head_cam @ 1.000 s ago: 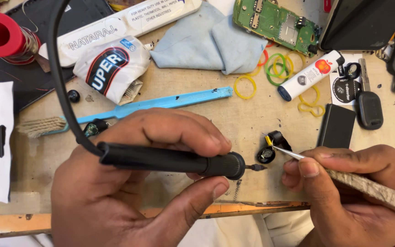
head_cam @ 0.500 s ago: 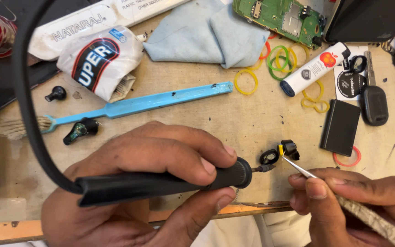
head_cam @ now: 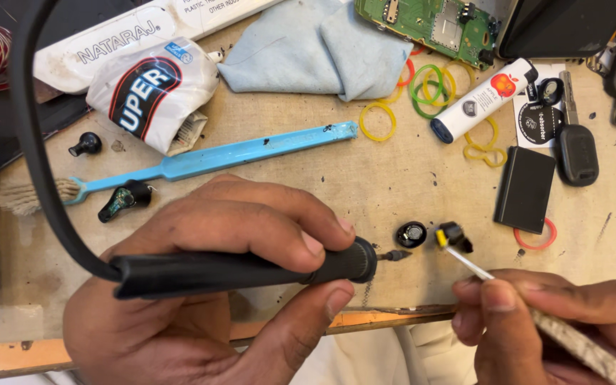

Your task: The person pries open the shell of a wireless earbud using a small blade, then uses a soldering iron to solder a wire contact on the opened earbud while holding it steady with a probe. The person works over a cluttered electronics repair workbench.

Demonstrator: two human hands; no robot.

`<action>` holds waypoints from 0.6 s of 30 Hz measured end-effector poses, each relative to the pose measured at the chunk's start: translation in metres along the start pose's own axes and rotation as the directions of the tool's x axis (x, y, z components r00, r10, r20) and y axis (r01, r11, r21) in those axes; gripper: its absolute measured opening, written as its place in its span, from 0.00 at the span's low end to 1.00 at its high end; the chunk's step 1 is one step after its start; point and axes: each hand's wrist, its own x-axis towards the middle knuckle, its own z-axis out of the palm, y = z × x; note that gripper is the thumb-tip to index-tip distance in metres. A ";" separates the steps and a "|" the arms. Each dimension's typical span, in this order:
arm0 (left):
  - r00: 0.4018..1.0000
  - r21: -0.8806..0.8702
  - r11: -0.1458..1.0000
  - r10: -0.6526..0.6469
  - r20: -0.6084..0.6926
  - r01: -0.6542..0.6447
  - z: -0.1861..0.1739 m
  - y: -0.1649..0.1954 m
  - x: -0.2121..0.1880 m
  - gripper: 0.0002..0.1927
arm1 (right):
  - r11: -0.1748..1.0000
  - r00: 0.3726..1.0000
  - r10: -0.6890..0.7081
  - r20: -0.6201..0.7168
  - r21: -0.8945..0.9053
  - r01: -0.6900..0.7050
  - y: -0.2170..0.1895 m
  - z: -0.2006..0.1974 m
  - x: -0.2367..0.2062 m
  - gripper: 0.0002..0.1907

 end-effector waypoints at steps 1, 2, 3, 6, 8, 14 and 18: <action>1.000 -0.018 1.000 -0.003 -0.003 0.003 0.000 0.000 -0.001 0.15 | 0.999 1.000 -0.020 0.019 0.040 0.020 -0.001 0.000 0.001 0.11; 1.000 -0.022 1.000 -0.005 -0.003 0.005 -0.001 0.000 -0.002 0.15 | 0.999 0.999 -0.031 0.036 0.034 0.030 -0.003 0.000 0.001 0.11; 1.000 -0.026 1.000 -0.008 -0.004 0.008 -0.001 0.001 -0.002 0.15 | 0.999 0.998 -0.041 0.054 0.026 0.040 -0.004 0.001 0.002 0.12; 1.000 -0.013 1.000 -0.004 -0.004 0.004 -0.001 0.000 -0.004 0.15 | 0.998 0.999 -0.001 0.042 0.062 -0.001 -0.006 0.004 0.004 0.12; 1.000 -0.022 1.000 -0.001 -0.007 0.001 -0.001 -0.001 -0.004 0.15 | 0.993 0.999 0.051 0.011 0.102 -0.052 -0.007 0.008 0.005 0.11; 1.000 -0.035 0.999 -0.005 -0.018 0.005 0.000 -0.003 -0.004 0.14 | 0.969 1.000 -0.014 0.004 0.248 0.012 -0.008 0.013 0.005 0.11; 0.999 -0.069 0.997 -0.037 -0.036 0.035 0.002 -0.001 -0.005 0.14 | 0.982 0.999 -0.012 0.038 0.190 0.005 -0.009 0.008 0.005 0.11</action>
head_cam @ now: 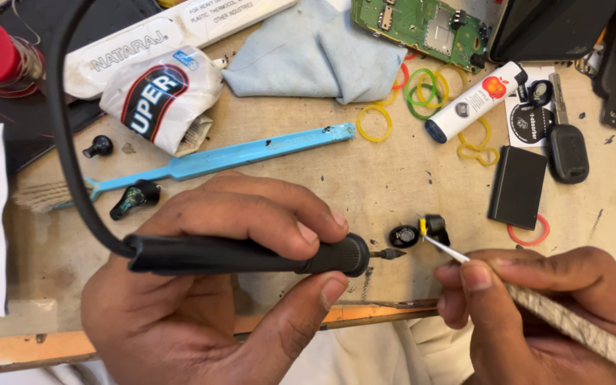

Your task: The person pries open the shell of a wireless earbud using a small blade, then uses a soldering iron to solder a wire contact on the opened earbud while holding it steady with a probe. The person works over a cluttered electronics repair workbench.

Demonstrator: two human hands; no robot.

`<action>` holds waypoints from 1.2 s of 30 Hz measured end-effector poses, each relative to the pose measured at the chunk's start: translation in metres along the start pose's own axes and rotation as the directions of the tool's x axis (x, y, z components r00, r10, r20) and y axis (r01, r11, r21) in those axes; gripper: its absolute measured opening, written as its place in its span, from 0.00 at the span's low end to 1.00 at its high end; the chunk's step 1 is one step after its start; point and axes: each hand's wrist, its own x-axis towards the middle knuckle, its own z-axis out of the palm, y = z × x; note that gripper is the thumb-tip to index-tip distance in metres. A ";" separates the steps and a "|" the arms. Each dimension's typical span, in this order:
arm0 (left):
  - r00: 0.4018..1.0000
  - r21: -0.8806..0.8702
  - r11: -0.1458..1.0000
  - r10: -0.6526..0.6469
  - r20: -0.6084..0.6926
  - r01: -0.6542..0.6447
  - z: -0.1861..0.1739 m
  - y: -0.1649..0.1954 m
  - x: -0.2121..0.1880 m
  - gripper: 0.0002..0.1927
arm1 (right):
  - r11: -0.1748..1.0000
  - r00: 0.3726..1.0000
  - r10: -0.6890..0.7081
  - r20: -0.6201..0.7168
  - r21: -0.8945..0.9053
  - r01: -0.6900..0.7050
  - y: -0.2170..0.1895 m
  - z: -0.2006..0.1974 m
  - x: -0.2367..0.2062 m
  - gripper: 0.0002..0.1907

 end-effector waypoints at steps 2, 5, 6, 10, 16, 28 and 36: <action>1.000 -0.008 1.000 -0.009 -0.001 0.009 0.000 0.000 0.000 0.14 | 1.000 0.999 -0.029 0.045 -0.004 0.030 -0.001 -0.002 0.000 0.10; 1.000 -0.030 1.000 -0.004 0.009 0.004 0.000 -0.001 0.001 0.14 | 1.000 0.997 -0.020 0.070 -0.020 0.022 -0.001 -0.004 0.000 0.10; 1.000 -0.033 0.999 0.000 0.012 0.001 0.000 -0.002 0.001 0.14 | 1.000 0.997 -0.015 0.071 -0.023 0.017 -0.001 -0.003 0.000 0.10; 1.000 -0.021 1.000 0.017 0.018 -0.016 -0.001 -0.003 0.000 0.14 | 1.000 0.998 0.009 0.057 0.004 -0.009 0.001 0.000 0.001 0.10; 1.000 -0.031 0.999 0.004 0.009 -0.004 0.000 -0.003 -0.001 0.14 | 0.998 0.999 -0.042 0.001 0.054 0.042 0.004 0.000 0.005 0.10; 1.000 -0.044 0.999 0.021 0.020 -0.020 -0.002 -0.005 -0.001 0.14 | 0.998 0.989 -0.055 0.136 0.023 0.052 0.005 -0.009 0.008 0.09; 1.000 -0.032 0.999 0.005 0.015 -0.004 -0.001 -0.002 0.000 0.15 | 1.000 0.998 -0.027 0.051 -0.007 0.027 0.003 0.002 0.006 0.10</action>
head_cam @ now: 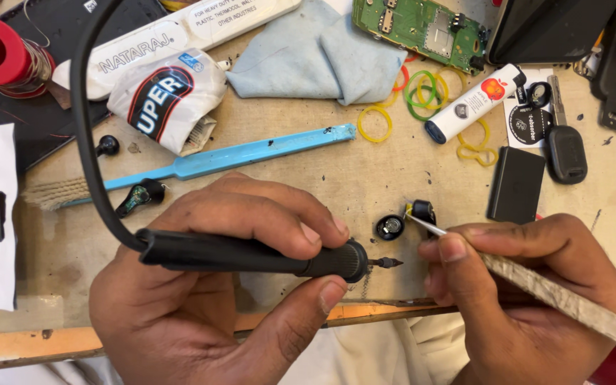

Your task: The person pries open the shell of a wireless earbud using a small blade, then uses a soldering iron to solder a wire contact on the opened earbud while holding it steady with a probe. The person works over a cluttered electronics repair workbench.

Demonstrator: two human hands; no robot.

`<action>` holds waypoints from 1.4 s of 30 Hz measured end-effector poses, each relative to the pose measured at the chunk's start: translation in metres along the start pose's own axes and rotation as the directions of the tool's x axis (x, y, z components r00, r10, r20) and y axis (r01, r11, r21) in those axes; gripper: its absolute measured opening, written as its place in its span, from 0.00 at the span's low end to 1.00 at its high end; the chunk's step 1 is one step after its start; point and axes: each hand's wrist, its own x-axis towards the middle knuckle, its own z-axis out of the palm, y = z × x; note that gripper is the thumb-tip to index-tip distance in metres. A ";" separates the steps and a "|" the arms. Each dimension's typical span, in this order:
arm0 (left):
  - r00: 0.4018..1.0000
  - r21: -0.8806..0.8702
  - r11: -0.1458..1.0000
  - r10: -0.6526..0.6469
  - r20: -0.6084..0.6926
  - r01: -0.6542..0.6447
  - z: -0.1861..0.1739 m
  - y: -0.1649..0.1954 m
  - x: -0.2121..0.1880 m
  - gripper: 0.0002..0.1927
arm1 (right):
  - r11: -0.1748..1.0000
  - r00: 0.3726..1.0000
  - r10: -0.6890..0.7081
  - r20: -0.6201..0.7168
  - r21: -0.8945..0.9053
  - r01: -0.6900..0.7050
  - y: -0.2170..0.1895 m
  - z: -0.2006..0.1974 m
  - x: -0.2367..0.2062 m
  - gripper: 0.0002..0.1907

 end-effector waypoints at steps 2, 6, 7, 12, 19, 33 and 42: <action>1.000 -0.003 1.000 0.008 0.002 -0.008 0.001 0.000 0.000 0.14 | 0.999 0.999 -0.034 -0.012 0.011 0.034 -0.001 0.000 0.001 0.10; 1.000 0.002 1.000 0.021 0.006 -0.021 0.000 0.000 -0.001 0.14 | 0.998 0.999 -0.022 0.034 0.060 0.020 -0.004 -0.005 0.004 0.10; 1.000 0.009 1.000 0.024 0.013 -0.025 0.000 0.001 0.000 0.14 | 0.999 0.999 -0.017 0.041 0.049 0.015 -0.004 -0.006 0.004 0.10; 1.000 0.004 1.000 -0.023 0.001 0.023 0.003 0.002 0.001 0.17 | 0.999 0.995 -0.021 0.097 -0.023 0.023 -0.006 -0.007 0.007 0.09; 0.999 -0.028 0.998 -0.049 -0.008 0.049 0.005 0.005 0.002 0.17 | 1.000 1.000 -0.001 0.020 -0.002 0.001 -0.003 0.003 0.009 0.10; 0.996 -0.092 0.993 -0.083 -0.032 0.080 0.007 0.004 0.004 0.16 | 0.982 0.995 -0.093 -0.025 0.162 0.096 0.002 0.007 0.005 0.12; 0.996 -0.091 0.993 -0.075 -0.058 0.069 0.010 0.003 0.005 0.16 | 0.989 0.991 0.056 -0.122 -0.129 -0.072 0.000 -0.001 -0.003 0.11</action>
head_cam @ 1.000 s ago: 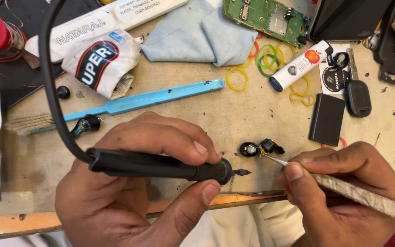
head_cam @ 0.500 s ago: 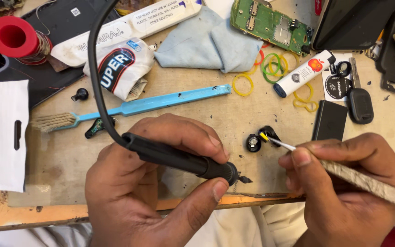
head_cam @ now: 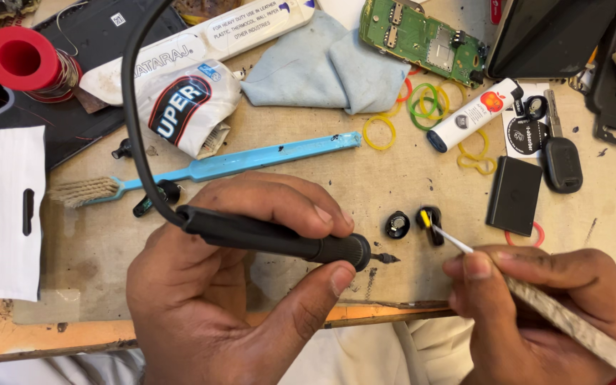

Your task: The person pries open the shell of a wireless earbud using a small blade, then uses a soldering iron to solder a wire contact on the opened earbud while holding it steady with a probe. The person works over a cluttered electronics repair workbench.

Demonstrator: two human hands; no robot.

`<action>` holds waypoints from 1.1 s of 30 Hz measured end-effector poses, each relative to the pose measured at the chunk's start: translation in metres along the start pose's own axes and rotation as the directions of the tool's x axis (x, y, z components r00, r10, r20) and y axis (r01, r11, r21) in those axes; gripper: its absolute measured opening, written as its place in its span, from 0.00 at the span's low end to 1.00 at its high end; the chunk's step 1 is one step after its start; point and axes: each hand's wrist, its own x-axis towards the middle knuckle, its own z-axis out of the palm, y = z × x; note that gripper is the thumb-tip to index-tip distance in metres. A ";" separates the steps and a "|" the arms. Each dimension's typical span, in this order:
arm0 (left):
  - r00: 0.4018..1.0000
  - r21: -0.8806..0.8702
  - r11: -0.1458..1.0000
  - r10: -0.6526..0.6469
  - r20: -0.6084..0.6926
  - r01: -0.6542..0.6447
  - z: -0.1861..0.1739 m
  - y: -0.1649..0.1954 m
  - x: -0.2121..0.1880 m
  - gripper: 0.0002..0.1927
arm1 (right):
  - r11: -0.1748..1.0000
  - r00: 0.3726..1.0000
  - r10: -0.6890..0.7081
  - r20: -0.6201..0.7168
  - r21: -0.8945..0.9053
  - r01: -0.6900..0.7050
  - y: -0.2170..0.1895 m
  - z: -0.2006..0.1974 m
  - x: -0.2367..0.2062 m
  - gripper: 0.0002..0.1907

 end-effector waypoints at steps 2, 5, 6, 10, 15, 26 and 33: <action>1.000 -0.001 1.000 0.003 0.023 -0.003 -0.001 -0.001 0.000 0.15 | 0.994 0.994 -0.085 0.061 0.079 0.080 0.001 -0.003 0.000 0.11; 1.000 0.012 1.000 -0.002 0.017 0.002 -0.001 -0.001 -0.001 0.16 | 0.991 0.991 -0.090 0.102 0.109 0.079 0.004 -0.007 0.000 0.10; 1.000 0.018 1.000 0.007 0.021 -0.007 -0.001 -0.001 -0.001 0.16 | 0.993 0.992 -0.070 0.107 0.102 0.059 0.006 -0.007 0.000 0.10; 0.999 0.037 0.999 0.037 0.027 -0.038 -0.002 -0.002 -0.002 0.17 | 0.985 0.990 -0.072 0.125 0.163 0.051 0.013 -0.011 0.001 0.09; 0.999 0.046 0.998 0.030 0.038 -0.032 -0.004 -0.001 -0.002 0.16 | 0.979 0.969 -0.096 0.226 0.198 0.051 0.019 -0.021 0.006 0.08; 1.000 0.072 0.997 0.004 0.003 -0.004 -0.003 0.001 -0.002 0.17 | 0.894 0.976 0.017 0.216 0.434 -0.112 0.024 -0.021 0.012 0.06; 1.000 0.077 0.997 0.014 0.022 -0.016 -0.005 0.001 -0.001 0.17 | 0.908 0.983 -0.005 0.185 0.412 -0.073 0.020 -0.014 0.011 0.06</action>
